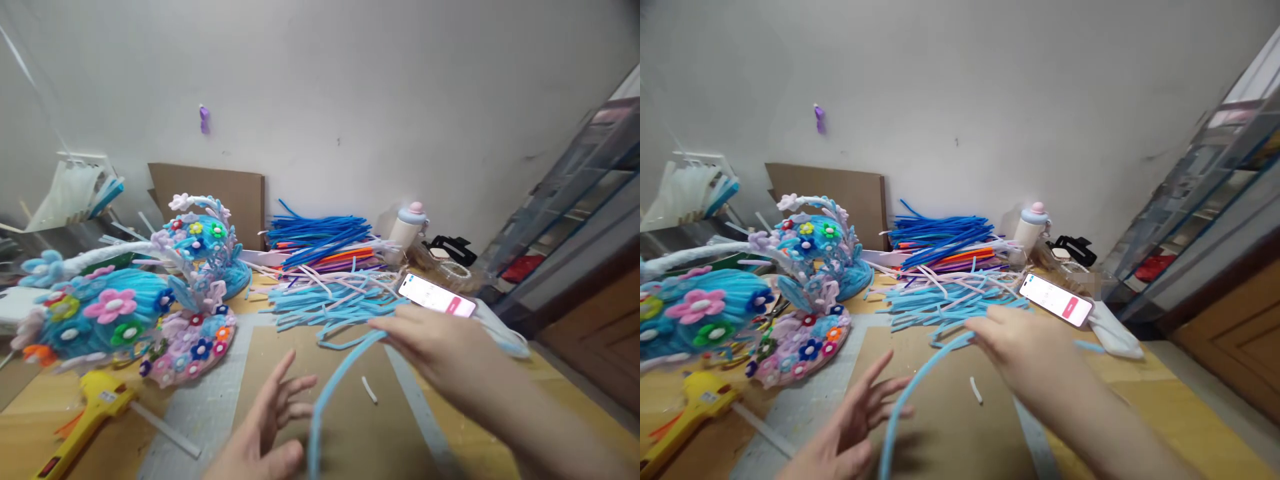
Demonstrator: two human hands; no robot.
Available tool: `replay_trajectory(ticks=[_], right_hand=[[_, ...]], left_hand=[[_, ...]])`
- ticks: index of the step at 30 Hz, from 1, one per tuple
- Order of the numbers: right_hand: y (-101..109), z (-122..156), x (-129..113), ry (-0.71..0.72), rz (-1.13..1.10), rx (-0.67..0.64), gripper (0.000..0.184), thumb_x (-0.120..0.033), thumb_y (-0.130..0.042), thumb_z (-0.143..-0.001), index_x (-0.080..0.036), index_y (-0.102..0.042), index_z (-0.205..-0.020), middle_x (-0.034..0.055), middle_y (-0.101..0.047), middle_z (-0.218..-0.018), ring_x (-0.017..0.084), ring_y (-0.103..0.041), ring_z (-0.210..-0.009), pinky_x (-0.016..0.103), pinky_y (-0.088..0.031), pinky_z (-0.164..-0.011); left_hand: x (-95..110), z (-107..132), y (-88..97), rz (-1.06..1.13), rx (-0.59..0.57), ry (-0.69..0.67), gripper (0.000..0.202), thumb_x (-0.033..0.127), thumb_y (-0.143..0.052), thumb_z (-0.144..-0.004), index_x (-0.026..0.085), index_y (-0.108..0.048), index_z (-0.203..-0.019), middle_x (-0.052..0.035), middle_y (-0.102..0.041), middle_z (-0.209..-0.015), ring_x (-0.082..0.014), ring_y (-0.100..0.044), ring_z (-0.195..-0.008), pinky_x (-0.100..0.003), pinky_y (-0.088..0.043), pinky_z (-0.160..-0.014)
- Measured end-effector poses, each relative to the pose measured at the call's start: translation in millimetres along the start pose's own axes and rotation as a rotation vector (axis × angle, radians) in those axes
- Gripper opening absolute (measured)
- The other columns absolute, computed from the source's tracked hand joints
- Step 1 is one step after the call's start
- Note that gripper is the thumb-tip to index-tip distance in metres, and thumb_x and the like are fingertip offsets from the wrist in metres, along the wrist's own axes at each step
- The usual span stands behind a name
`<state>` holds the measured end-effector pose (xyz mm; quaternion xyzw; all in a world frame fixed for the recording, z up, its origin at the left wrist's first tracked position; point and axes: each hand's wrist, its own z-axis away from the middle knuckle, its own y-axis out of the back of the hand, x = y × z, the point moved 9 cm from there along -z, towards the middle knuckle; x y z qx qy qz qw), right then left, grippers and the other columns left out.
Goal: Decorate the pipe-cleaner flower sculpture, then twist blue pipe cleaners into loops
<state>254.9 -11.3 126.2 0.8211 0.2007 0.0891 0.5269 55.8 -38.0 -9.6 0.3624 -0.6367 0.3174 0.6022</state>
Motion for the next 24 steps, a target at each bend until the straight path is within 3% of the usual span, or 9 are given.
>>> replay_trajectory(ticks=[2,4,6,8,13,16,20,24], right_hand=[[-30.9,10.8,-23.1,0.012,0.038,-0.1,0.02,-0.03,-0.046,-0.088,-0.028,-0.066,-0.094,-0.0001,-0.066,-0.077,0.015,-0.06,-0.065,0.025,-0.035,-0.053],[-54.0,19.4,-29.5,-0.018,0.048,-0.141,0.02,-0.026,-0.047,-0.088,-0.026,-0.064,-0.099,0.0012,-0.065,-0.078,0.017,-0.061,-0.068,0.026,-0.036,-0.054],[-67.1,26.2,-27.9,-0.012,0.028,-0.152,0.022,-0.026,-0.048,-0.089,-0.024,-0.063,-0.104,0.0033,-0.065,-0.081,0.018,-0.061,-0.074,0.027,-0.038,-0.058],[-73.1,32.5,-25.0,0.05,-0.023,-0.173,0.026,-0.023,-0.046,-0.089,-0.023,-0.06,-0.111,0.0051,-0.065,-0.086,0.019,-0.06,-0.078,0.027,-0.04,-0.062],[-77.0,49.5,-14.2,0.105,-0.25,-0.274,0.034,-0.018,-0.04,-0.091,-0.027,-0.053,-0.121,0.0019,-0.066,-0.085,0.014,-0.06,-0.075,0.024,-0.04,-0.062],[-79.7,54.6,-11.2,0.082,-0.308,-0.313,0.03,-0.017,-0.039,-0.091,-0.027,-0.059,-0.111,0.001,-0.064,-0.079,0.014,-0.059,-0.072,0.024,-0.039,-0.061],[-85.4,47.9,-16.0,0.004,-0.246,-0.307,0.027,-0.015,-0.04,-0.089,-0.024,-0.061,-0.102,0.0033,-0.063,-0.086,0.016,-0.059,-0.078,0.026,-0.041,-0.065],[-93.8,32.4,-56.1,0.076,-0.174,-0.262,0.035,-0.013,-0.044,-0.085,-0.026,-0.054,-0.116,0.004,-0.062,-0.096,0.017,-0.058,-0.079,0.026,-0.039,-0.063]], left_hand=[[3.0,-5.1,-10.6,0.307,-0.011,0.104,0.086,0.058,-0.057,-0.076,0.033,-0.01,-0.143,-0.0101,-0.06,-0.112,-0.0175,-0.065,-0.078,-0.035,-0.049,-0.078],[-4.1,-6.7,-14.9,0.412,0.032,0.244,0.079,0.055,-0.057,-0.078,0.023,-0.022,-0.141,-0.0041,-0.065,-0.078,-0.0108,-0.059,-0.054,-0.024,-0.045,-0.057],[-14.8,-5.1,-12.1,0.362,0.077,0.341,0.065,0.056,-0.051,-0.081,0.012,-0.042,-0.129,0.0035,-0.053,-0.05,-0.0069,-0.044,-0.038,-0.018,-0.032,-0.042],[-21.1,-3.8,-2.3,0.226,0.112,0.352,0.06,0.058,-0.046,-0.082,0.008,-0.053,-0.116,0.007,-0.044,-0.041,-0.0059,-0.034,-0.034,-0.018,-0.027,-0.038],[-9.9,-5.2,27.9,-0.095,0.164,0.228,0.045,0.046,-0.05,-0.083,0.016,-0.059,-0.116,-0.0021,-0.066,-0.068,-0.0116,-0.057,-0.055,-0.023,-0.045,-0.057],[4.3,-5.8,39.9,-0.377,0.176,0.158,0.025,0.033,-0.055,-0.081,0.02,-0.07,-0.097,-0.0027,-0.07,-0.071,-0.014,-0.062,-0.063,-0.025,-0.047,-0.063],[17.5,-6.1,30.6,-0.691,0.098,-0.019,0.024,0.023,-0.051,-0.083,0.025,-0.07,-0.097,-0.0031,-0.071,-0.08,-0.0146,-0.062,-0.071,-0.024,-0.047,-0.066],[6.1,-6.0,18.8,-0.705,0.069,0.017,0.029,0.02,-0.046,-0.086,0.026,-0.066,-0.105,-0.0022,-0.07,-0.082,-0.0143,-0.062,-0.074,-0.025,-0.047,-0.068]])
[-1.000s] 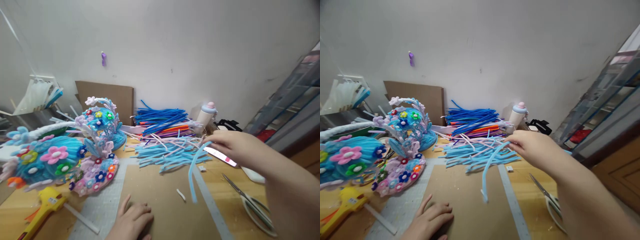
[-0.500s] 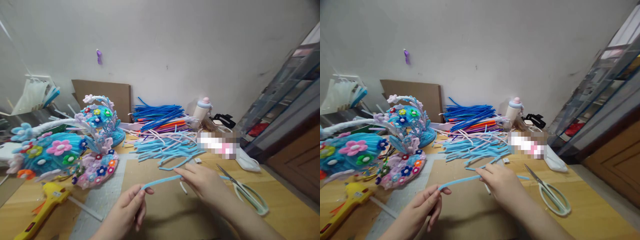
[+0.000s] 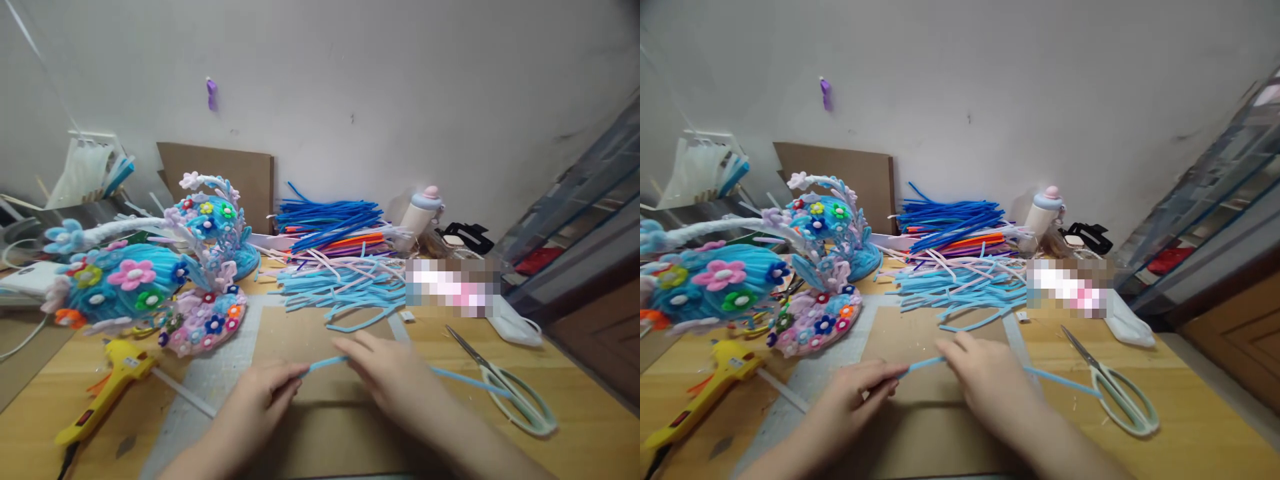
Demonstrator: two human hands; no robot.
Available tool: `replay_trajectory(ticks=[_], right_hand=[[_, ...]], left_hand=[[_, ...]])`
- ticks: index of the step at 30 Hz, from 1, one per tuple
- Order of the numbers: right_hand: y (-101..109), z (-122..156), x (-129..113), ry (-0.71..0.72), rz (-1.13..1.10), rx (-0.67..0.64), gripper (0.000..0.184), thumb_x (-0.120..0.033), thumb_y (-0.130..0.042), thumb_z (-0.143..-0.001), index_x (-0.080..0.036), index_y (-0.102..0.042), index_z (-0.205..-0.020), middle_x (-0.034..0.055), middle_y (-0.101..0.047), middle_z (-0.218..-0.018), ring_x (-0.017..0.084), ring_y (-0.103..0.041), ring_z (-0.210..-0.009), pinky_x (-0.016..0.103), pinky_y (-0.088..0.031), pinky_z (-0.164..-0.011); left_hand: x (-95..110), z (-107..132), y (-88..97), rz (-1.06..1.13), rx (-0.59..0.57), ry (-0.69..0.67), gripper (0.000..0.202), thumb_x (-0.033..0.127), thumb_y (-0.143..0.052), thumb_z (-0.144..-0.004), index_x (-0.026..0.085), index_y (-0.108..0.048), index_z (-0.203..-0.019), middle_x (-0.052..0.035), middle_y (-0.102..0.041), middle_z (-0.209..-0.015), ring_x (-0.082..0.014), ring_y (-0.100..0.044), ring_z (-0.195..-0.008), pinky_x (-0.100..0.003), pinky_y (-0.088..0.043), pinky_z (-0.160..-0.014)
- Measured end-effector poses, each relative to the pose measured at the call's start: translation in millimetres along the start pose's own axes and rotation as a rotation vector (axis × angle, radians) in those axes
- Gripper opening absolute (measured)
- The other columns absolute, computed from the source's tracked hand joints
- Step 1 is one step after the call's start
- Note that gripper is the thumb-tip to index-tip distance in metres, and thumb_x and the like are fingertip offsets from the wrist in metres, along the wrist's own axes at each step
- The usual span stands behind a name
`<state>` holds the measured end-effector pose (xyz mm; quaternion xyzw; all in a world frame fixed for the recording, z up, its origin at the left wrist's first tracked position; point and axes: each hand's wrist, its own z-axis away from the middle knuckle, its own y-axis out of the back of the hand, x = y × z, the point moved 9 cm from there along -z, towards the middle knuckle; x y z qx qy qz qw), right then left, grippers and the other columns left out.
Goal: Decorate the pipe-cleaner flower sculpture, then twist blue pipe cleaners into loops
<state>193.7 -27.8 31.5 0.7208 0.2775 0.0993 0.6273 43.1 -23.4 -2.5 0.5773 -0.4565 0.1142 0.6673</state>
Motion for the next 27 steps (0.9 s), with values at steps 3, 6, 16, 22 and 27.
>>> replay_trajectory(ticks=[3,6,16,22,27], right_hand=[[-15.6,-12.0,-30.3,0.082,0.006,-0.025,0.019,-0.016,-0.05,-0.084,-0.025,-0.06,-0.097,0.0003,-0.061,-0.082,0.016,-0.056,-0.07,0.026,-0.033,-0.058],[-26.0,-14.8,-40.1,0.067,-0.042,-0.013,0.012,-0.019,-0.049,-0.087,-0.021,-0.06,-0.083,-0.0001,-0.06,-0.075,0.015,-0.055,-0.068,0.026,-0.03,-0.056],[-39.8,-2.4,-37.8,0.045,-0.249,-0.052,0.018,-0.022,-0.043,-0.091,-0.02,-0.06,-0.085,-0.0001,-0.06,-0.076,0.012,-0.055,-0.069,0.023,-0.032,-0.058],[-37.3,0.0,-45.6,0.281,-0.181,-0.061,0.021,-0.023,-0.042,-0.092,-0.023,-0.062,-0.088,-0.0017,-0.059,-0.071,0.01,-0.05,-0.064,0.025,-0.025,-0.054],[-22.7,-0.4,-39.0,0.286,-0.115,0.034,0.022,-0.021,-0.04,-0.092,-0.024,-0.061,-0.096,-0.0007,-0.058,-0.069,0.012,-0.047,-0.062,0.026,-0.024,-0.054]], left_hand=[[-4.9,0.6,-6.1,0.089,0.006,0.082,0.026,0.023,-0.048,-0.086,0.025,-0.067,-0.103,-0.0007,-0.069,-0.079,-0.0147,-0.062,-0.074,-0.025,-0.047,-0.068],[-6.4,2.4,-1.5,0.09,0.081,0.107,0.023,0.026,-0.045,-0.088,0.023,-0.067,-0.097,-0.0029,-0.067,-0.084,-0.0157,-0.06,-0.077,-0.026,-0.046,-0.07],[4.8,3.7,-12.5,-0.021,0.007,-0.057,0.018,0.023,-0.048,-0.088,0.019,-0.066,-0.089,-0.0026,-0.055,-0.077,-0.0136,-0.054,-0.074,-0.024,-0.04,-0.065],[6.3,3.2,-10.1,0.026,-0.033,-0.17,0.017,0.029,-0.058,-0.083,0.018,-0.067,-0.075,-0.001,-0.052,-0.069,-0.0126,-0.052,-0.068,-0.022,-0.037,-0.059],[11.7,3.2,13.1,-0.048,0.123,-0.208,0.019,0.03,-0.057,-0.084,0.017,-0.067,-0.073,-0.0018,-0.053,-0.069,-0.0131,-0.053,-0.067,-0.023,-0.039,-0.06]])
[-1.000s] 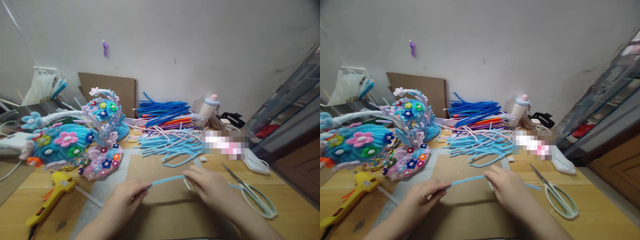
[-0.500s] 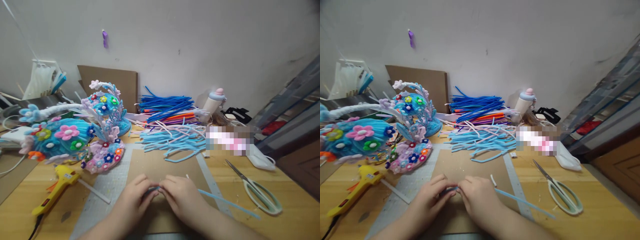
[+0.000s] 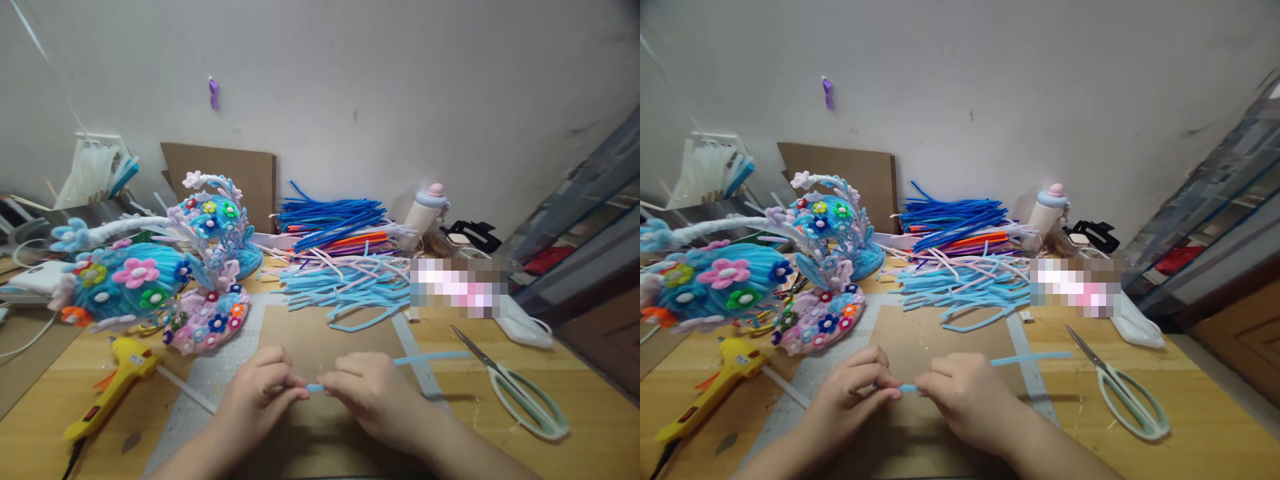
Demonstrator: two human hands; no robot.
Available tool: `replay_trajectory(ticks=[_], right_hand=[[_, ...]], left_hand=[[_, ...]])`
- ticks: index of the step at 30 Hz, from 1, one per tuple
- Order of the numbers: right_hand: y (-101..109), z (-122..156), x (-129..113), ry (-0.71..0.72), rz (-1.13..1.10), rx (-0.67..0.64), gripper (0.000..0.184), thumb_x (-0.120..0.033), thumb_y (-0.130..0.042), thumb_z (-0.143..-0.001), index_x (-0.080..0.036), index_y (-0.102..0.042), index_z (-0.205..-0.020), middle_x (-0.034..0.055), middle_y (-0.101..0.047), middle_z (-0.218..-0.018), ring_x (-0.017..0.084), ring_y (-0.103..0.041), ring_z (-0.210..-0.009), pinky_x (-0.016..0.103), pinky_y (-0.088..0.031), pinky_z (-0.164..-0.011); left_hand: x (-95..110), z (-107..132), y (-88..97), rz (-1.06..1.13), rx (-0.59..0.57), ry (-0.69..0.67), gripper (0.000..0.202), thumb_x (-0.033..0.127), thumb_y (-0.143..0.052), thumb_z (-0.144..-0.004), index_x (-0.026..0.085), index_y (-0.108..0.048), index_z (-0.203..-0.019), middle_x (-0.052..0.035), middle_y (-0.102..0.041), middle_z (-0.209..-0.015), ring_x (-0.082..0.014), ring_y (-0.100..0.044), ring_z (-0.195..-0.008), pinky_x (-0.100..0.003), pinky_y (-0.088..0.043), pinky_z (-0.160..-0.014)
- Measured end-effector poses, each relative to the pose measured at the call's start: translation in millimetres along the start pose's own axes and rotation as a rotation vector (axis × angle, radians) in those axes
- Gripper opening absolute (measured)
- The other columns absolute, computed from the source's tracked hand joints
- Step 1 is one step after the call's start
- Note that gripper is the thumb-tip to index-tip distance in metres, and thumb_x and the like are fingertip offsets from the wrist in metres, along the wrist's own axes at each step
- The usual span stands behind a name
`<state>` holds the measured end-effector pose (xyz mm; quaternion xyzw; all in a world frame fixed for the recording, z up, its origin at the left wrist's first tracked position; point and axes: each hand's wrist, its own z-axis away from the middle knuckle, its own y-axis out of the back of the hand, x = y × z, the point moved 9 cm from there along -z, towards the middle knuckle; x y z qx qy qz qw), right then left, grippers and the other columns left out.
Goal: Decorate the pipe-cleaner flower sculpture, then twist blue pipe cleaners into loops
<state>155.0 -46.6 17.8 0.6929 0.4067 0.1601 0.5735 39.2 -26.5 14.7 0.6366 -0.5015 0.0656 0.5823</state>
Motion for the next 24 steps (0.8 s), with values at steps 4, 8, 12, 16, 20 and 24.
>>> replay_trajectory(ticks=[4,8,12,16,20,24], right_hand=[[34.3,5.8,23.1,0.001,0.045,0.134,0.023,-0.019,-0.041,-0.091,-0.022,-0.063,-0.097,0.0002,-0.056,-0.066,0.012,-0.047,-0.061,0.026,-0.026,-0.055],[72.4,22.0,64.3,-0.024,0.017,0.224,0.02,-0.019,-0.045,-0.09,-0.021,-0.064,-0.096,0.0017,-0.06,-0.069,0.012,-0.053,-0.063,0.024,-0.033,-0.056],[90.2,36.4,92.0,-0.074,-0.034,0.187,0.02,-0.02,-0.046,-0.09,-0.021,-0.064,-0.095,0.0029,-0.065,-0.076,0.014,-0.06,-0.07,0.024,-0.041,-0.061],[91.0,40.2,97.8,-0.113,-0.051,0.141,0.021,-0.024,-0.045,-0.09,-0.021,-0.066,-0.092,0.0036,-0.068,-0.08,0.015,-0.063,-0.075,0.024,-0.045,-0.065],[87.0,46.3,117.9,-0.232,-0.088,0.135,0.024,-0.03,-0.045,-0.09,-0.022,-0.068,-0.092,0.0039,-0.069,-0.086,0.017,-0.064,-0.08,0.027,-0.049,-0.07],[87.0,65.3,155.1,-0.392,-0.192,0.193,0.027,-0.039,-0.049,-0.087,-0.022,-0.069,-0.093,0.0055,-0.07,-0.091,0.02,-0.064,-0.085,0.031,-0.051,-0.075]], left_hand=[[0.4,-2.3,27.9,-0.078,0.136,-0.007,0.016,0.025,-0.058,-0.083,0.018,-0.066,-0.072,-0.0017,-0.055,-0.069,-0.0128,-0.054,-0.066,-0.022,-0.041,-0.06],[-3.2,-1.4,52.8,-0.145,0.248,-0.006,0.013,0.022,-0.06,-0.082,0.02,-0.066,-0.071,-0.0012,-0.055,-0.069,-0.0127,-0.054,-0.066,-0.022,-0.041,-0.06],[-4.4,-1.6,58.8,-0.164,0.247,-0.004,0.012,0.023,-0.061,-0.08,0.021,-0.065,-0.07,-0.0002,-0.055,-0.068,-0.0124,-0.054,-0.065,-0.021,-0.041,-0.059],[-8.9,-2.2,59.4,-0.151,0.243,0.049,0.015,0.026,-0.061,-0.08,0.021,-0.064,-0.066,0.0003,-0.056,-0.066,-0.0127,-0.055,-0.065,-0.022,-0.041,-0.061],[-18.1,-0.5,62.8,-0.146,0.27,0.111,0.019,0.03,-0.061,-0.08,0.021,-0.063,-0.064,0.0001,-0.058,-0.066,-0.0137,-0.056,-0.066,-0.022,-0.041,-0.063],[-28.0,0.9,63.3,-0.136,0.291,0.167,0.019,0.034,-0.061,-0.08,0.021,-0.064,-0.066,-0.0005,-0.059,-0.069,-0.015,-0.057,-0.07,-0.023,-0.04,-0.065]])
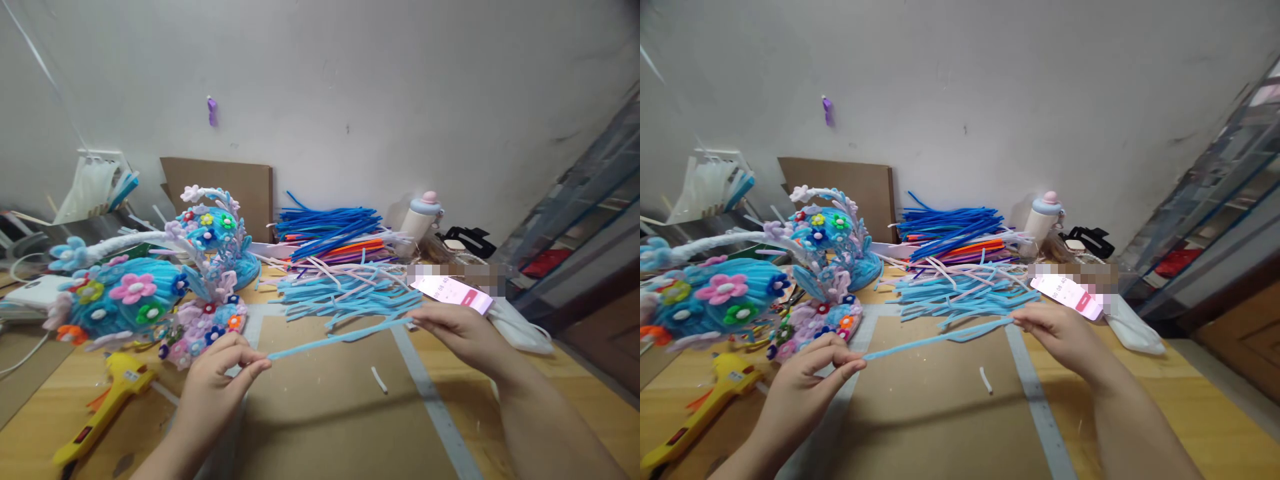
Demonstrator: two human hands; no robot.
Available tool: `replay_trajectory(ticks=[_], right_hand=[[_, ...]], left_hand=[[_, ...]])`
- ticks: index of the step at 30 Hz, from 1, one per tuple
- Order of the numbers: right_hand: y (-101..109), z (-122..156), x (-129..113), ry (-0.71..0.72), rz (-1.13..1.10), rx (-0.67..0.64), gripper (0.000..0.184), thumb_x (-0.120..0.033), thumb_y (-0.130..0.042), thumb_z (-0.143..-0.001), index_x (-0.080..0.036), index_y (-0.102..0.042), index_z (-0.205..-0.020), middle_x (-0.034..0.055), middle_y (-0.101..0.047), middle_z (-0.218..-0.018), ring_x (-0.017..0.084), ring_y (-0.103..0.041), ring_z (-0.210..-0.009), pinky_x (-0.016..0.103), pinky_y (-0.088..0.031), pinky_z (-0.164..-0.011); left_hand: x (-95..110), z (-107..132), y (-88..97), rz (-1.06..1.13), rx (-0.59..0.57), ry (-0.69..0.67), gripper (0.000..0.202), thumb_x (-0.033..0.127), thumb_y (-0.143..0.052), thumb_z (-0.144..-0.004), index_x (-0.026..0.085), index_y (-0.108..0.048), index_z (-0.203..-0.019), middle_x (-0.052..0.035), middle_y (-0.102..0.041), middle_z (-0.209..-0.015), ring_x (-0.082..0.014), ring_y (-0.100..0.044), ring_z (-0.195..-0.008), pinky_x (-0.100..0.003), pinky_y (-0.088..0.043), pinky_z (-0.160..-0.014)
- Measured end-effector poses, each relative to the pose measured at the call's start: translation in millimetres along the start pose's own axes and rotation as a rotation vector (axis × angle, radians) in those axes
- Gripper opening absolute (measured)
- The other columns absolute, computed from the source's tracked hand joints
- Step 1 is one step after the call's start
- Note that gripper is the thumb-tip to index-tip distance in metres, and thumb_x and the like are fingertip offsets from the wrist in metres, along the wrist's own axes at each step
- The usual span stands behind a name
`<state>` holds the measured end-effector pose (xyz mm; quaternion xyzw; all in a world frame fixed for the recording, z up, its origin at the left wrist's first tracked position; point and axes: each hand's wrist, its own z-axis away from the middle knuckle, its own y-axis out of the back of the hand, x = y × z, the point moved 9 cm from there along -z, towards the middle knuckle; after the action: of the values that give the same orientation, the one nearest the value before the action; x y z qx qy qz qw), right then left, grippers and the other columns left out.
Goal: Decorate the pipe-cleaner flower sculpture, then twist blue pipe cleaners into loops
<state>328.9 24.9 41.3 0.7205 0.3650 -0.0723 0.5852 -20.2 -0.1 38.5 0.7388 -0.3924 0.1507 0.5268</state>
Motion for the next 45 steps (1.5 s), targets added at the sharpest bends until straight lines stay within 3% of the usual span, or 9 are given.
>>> replay_trajectory(ticks=[5,11,13,15,19,24,29,38,45], right_hand=[[4.0,4.4,32.6,-0.166,-0.129,0.008,0.03,-0.046,-0.052,-0.083,-0.022,-0.069,-0.092,0.0066,-0.069,-0.093,0.022,-0.063,-0.09,0.032,-0.05,-0.078],[-18.2,3.6,30.0,-0.188,-0.046,-0.212,0.035,-0.05,-0.049,-0.083,-0.022,-0.07,-0.088,0.0072,-0.069,-0.095,0.024,-0.062,-0.092,0.035,-0.049,-0.081],[-25.8,2.9,21.8,-0.165,-0.017,-0.278,0.036,-0.05,-0.047,-0.084,-0.023,-0.07,-0.085,0.007,-0.069,-0.095,0.024,-0.061,-0.092,0.036,-0.048,-0.081],[-28.6,0.6,10.9,-0.148,-0.029,-0.275,0.035,-0.049,-0.046,-0.085,-0.023,-0.07,-0.086,0.0064,-0.068,-0.094,0.023,-0.061,-0.091,0.034,-0.048,-0.081],[-29.4,-5.8,-11.5,-0.166,-0.106,-0.096,0.032,-0.046,-0.046,-0.086,-0.023,-0.067,-0.09,0.0042,-0.068,-0.093,0.021,-0.061,-0.088,0.03,-0.047,-0.078],[-70.9,-6.5,-48.2,-0.145,-0.139,-0.156,0.033,-0.045,-0.044,-0.087,-0.023,-0.068,-0.087,0.0036,-0.069,-0.091,0.02,-0.062,-0.083,0.027,-0.047,-0.072],[-102.2,-4.2,-74.6,-0.1,-0.158,-0.299,0.034,-0.043,-0.041,-0.088,-0.024,-0.069,-0.086,0.0037,-0.069,-0.087,0.019,-0.062,-0.08,0.028,-0.047,-0.071],[-117.6,0.5,-88.1,-0.057,-0.158,-0.336,0.036,-0.045,-0.04,-0.088,-0.026,-0.07,-0.086,0.0048,-0.069,-0.079,0.022,-0.062,-0.079,0.031,-0.047,-0.07],[-121.4,1.0,-94.8,-0.052,-0.126,-0.371,0.035,-0.044,-0.038,-0.089,-0.025,-0.068,-0.088,0.0041,-0.068,-0.082,0.02,-0.06,-0.076,0.028,-0.044,-0.066]], left_hand=[[-1.5,1.0,-15.8,0.037,-0.086,0.035,0.023,0.035,-0.057,-0.081,0.02,-0.061,-0.064,-0.0009,-0.058,-0.068,-0.0153,-0.055,-0.068,-0.024,-0.04,-0.065],[-4.6,11.3,-52.9,0.031,-0.353,0.153,0.016,0.029,-0.054,-0.081,0.019,-0.06,-0.07,-0.0024,-0.062,-0.076,-0.018,-0.055,-0.074,-0.027,-0.039,-0.066],[-7.6,13.7,-56.1,0.036,-0.368,0.188,0.014,0.028,-0.054,-0.08,0.02,-0.061,-0.071,-0.0021,-0.062,-0.074,-0.0182,-0.054,-0.072,-0.027,-0.038,-0.064],[-14.0,10.7,-43.1,0.112,-0.234,0.233,0.015,0.031,-0.055,-0.08,0.02,-0.062,-0.072,-0.0014,-0.061,-0.071,-0.0172,-0.053,-0.068,-0.026,-0.038,-0.063],[-44.3,7.6,7.2,0.514,0.25,0.396,0.019,0.037,-0.063,-0.076,0.018,-0.061,-0.075,0.002,-0.058,-0.062,-0.0111,-0.048,-0.057,-0.021,-0.037,-0.055],[-68.0,7.0,30.1,1.11,0.585,0.492,0.027,0.031,-0.077,-0.063,0.016,-0.06,-0.076,0.0022,-0.065,-0.069,-0.0085,-0.056,-0.056,-0.017,-0.045,-0.05],[-66.2,7.5,34.0,1.227,0.65,0.494,0.026,0.017,-0.078,-0.061,0.016,-0.059,-0.078,-0.0018,-0.071,-0.085,-0.0104,-0.066,-0.068,-0.018,-0.054,-0.063],[-61.5,10.1,41.0,1.424,0.714,0.42,0.028,-0.002,-0.06,-0.068,0.019,-0.057,-0.085,-0.0037,-0.07,-0.097,-0.0174,-0.06,-0.107,-0.023,-0.051,-0.087],[-59.6,10.1,43.2,1.427,0.732,0.42,0.03,-0.003,-0.057,-0.068,0.02,-0.058,-0.087,-0.0038,-0.069,-0.097,-0.0173,-0.06,-0.107,-0.023,-0.05,-0.088]])
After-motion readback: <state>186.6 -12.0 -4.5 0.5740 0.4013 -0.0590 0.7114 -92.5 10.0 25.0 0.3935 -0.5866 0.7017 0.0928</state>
